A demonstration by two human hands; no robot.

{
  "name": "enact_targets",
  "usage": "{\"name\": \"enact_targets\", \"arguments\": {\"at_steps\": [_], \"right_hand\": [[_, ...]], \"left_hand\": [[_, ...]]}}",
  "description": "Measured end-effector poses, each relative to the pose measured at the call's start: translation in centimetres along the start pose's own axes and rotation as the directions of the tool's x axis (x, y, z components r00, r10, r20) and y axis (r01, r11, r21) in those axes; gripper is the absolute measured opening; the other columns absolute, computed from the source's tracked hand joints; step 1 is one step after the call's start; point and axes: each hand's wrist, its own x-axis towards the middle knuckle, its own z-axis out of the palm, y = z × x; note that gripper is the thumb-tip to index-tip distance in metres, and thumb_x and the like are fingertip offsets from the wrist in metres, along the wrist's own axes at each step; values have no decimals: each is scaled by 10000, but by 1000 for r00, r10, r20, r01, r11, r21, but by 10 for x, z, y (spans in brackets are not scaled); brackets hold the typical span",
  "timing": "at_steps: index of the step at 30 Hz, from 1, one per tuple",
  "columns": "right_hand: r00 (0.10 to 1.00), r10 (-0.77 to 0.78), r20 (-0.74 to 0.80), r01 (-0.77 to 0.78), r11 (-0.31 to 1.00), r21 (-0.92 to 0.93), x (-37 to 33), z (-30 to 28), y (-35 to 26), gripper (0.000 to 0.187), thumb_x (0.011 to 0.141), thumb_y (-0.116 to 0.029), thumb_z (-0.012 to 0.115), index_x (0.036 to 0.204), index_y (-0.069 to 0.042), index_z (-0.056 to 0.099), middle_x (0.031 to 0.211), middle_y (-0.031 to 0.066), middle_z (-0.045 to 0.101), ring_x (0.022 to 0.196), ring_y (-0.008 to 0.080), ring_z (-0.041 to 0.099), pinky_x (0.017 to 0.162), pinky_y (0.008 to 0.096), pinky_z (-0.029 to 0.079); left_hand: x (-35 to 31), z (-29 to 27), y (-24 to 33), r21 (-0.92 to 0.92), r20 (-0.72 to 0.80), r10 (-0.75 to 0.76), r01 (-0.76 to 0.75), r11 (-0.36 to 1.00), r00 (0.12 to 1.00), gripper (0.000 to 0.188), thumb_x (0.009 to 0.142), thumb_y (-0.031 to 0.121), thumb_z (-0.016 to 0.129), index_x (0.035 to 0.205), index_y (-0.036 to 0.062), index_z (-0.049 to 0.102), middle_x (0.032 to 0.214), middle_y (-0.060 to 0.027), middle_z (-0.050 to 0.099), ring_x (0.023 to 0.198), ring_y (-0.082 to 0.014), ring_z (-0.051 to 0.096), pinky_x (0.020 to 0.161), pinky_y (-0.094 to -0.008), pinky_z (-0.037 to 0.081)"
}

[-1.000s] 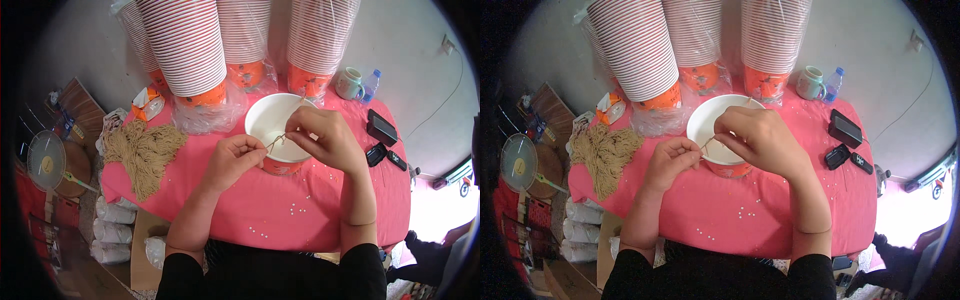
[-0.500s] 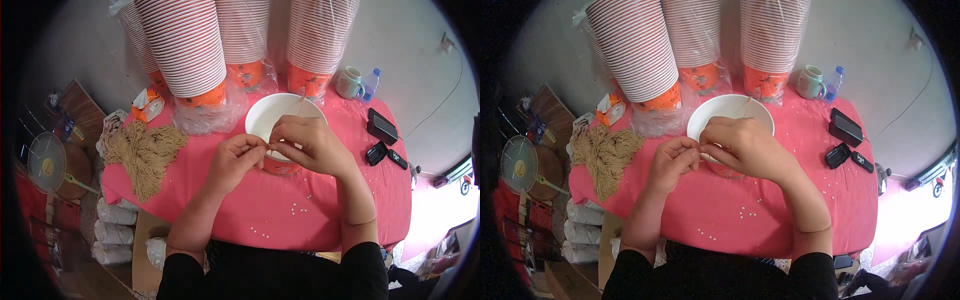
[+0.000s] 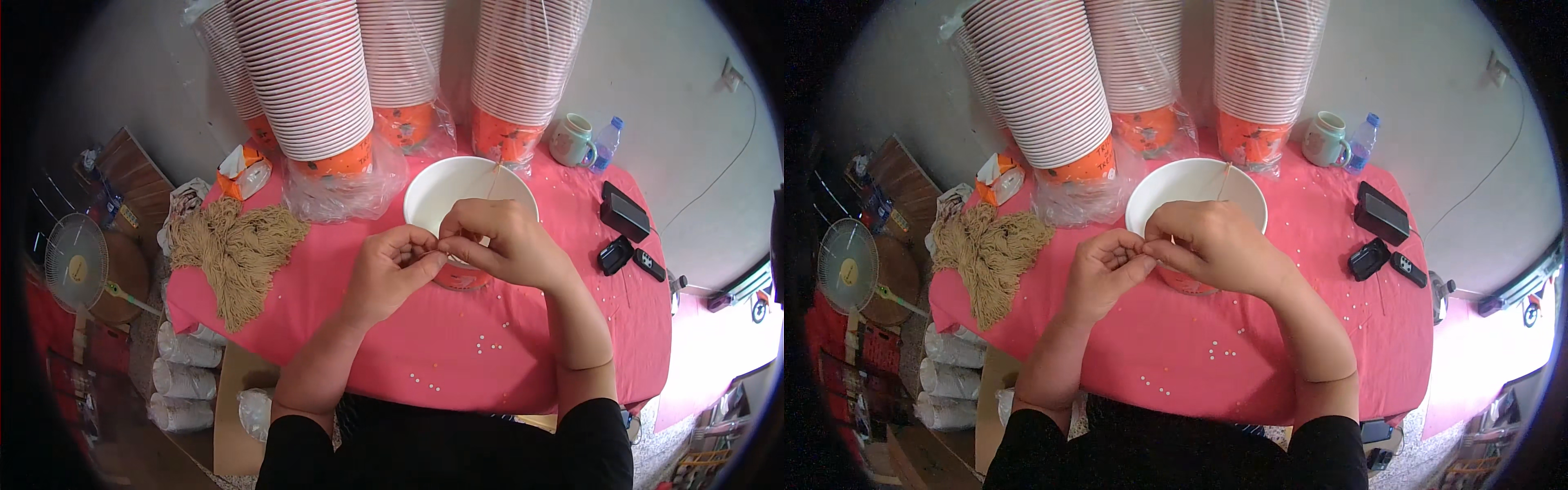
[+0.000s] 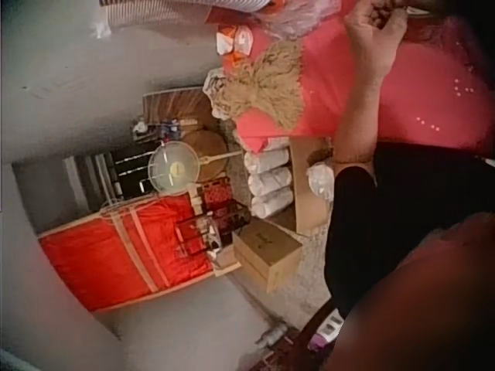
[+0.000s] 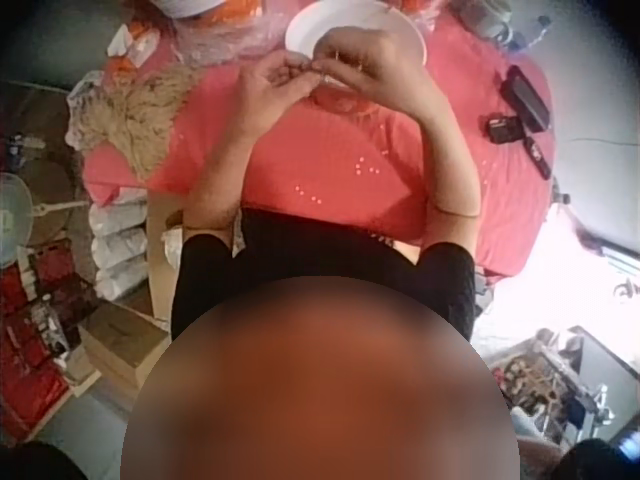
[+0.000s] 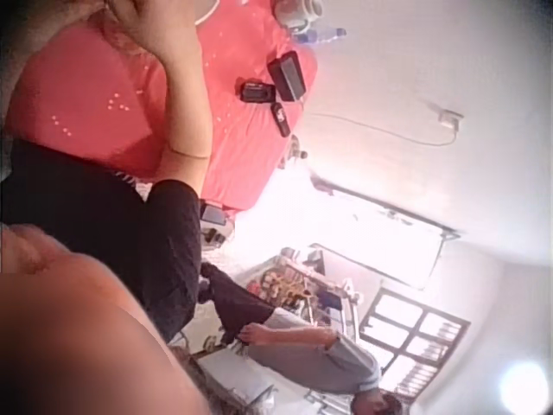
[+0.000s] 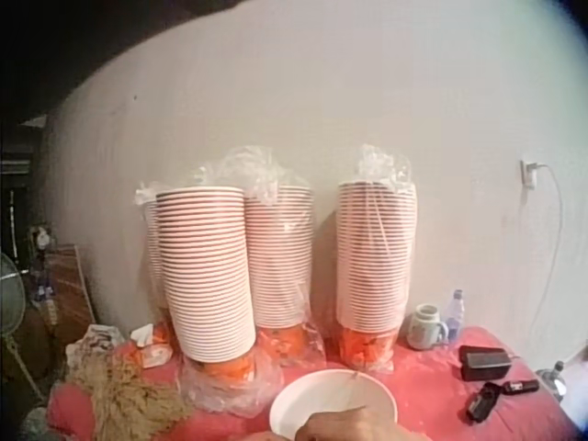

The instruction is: Threading and securing rubber bands onto paper buckets.

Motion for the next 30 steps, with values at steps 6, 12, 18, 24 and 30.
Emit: {"name": "enact_targets", "arguments": {"at_steps": [6, 12, 18, 24, 30], "right_hand": [[997, 75, 33, -76, 997, 12, -1, 3, 4, 103, 888, -93, 634, 868, 6, 612, 718, 113, 613, 629, 245, 587, 574, 331, 439], [991, 121, 63, -124, 991, 57, -1, 2, 1, 153, 917, -115, 609, 844, 19, 601, 678, 97, 581, 601, 193, 539, 561, 321, 417], [952, 251, 173, -286, 933, 218, -2, -3, -3, 241, 959, -158, 573, 793, 17, 581, 630, 29, 508, 596, 96, 439, 539, 283, 375], [909, 324, 263, -392, 880, 270, 2, -2, -4, 290, 973, -197, 566, 769, 10, 563, 625, -7, 462, 608, 59, 402, 519, 265, 343], [983, 186, 11, -186, 975, 124, 1, 6, -8, 163, 877, -105, 668, 788, -12, 568, 649, 9, 520, 572, 80, 460, 514, 254, 379]], "left_hand": [[-1, 3, -1, 86, -14, 113, -112, 990, 993, 73, 872, -21, 624, 935, 6, 599, 761, 30, 593, 663, 3, 520, 550, -168, 414], [0, 7, -1, 156, -33, 258, -250, 956, 966, 88, 859, -43, 624, 921, 7, 586, 765, 21, 591, 659, -2, 528, 537, -174, 416], [0, 6, -6, 195, -38, 339, -326, 925, 940, 104, 857, -56, 623, 927, 14, 589, 794, 15, 596, 693, -12, 548, 582, -169, 435], [-1, 3, -3, -63, -42, 174, -176, 982, 984, 99, 877, -40, 597, 949, 21, 571, 803, 18, 587, 704, -20, 535, 627, -170, 437], [0, -3, 0, -186, -33, 92, -96, 978, 995, 58, 886, -18, 532, 922, 26, 540, 796, 15, 572, 720, -31, 530, 645, -193, 432]]}}
